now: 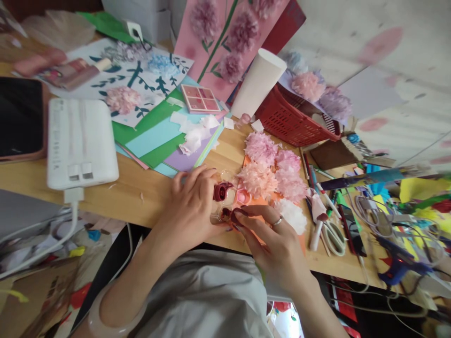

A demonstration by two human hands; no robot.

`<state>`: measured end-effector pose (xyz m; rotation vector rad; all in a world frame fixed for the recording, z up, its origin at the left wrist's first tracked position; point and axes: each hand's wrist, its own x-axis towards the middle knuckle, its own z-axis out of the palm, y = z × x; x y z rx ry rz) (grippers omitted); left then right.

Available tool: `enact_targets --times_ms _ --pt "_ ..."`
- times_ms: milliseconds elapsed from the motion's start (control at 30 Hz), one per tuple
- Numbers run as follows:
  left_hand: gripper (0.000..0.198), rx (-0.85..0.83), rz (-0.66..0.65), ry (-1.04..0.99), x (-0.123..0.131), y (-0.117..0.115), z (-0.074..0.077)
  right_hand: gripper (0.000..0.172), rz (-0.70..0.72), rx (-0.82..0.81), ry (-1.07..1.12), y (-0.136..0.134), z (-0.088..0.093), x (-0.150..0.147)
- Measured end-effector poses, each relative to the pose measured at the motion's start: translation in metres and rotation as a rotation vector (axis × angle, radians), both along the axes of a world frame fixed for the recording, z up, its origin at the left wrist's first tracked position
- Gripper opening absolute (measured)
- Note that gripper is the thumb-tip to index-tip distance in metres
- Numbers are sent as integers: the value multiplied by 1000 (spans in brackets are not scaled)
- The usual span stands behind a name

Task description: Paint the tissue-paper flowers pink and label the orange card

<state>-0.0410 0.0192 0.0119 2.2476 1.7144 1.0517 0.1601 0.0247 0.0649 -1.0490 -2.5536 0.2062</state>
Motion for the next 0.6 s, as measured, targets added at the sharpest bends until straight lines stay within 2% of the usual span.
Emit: enact_targets --times_ms 433,600 --pt "70 -18 14 -1 1 0 1 27 28 -47 -36 1 9 0" --pt "73 -10 11 19 1 -1 1 22 -8 -137 79 7 22 2"
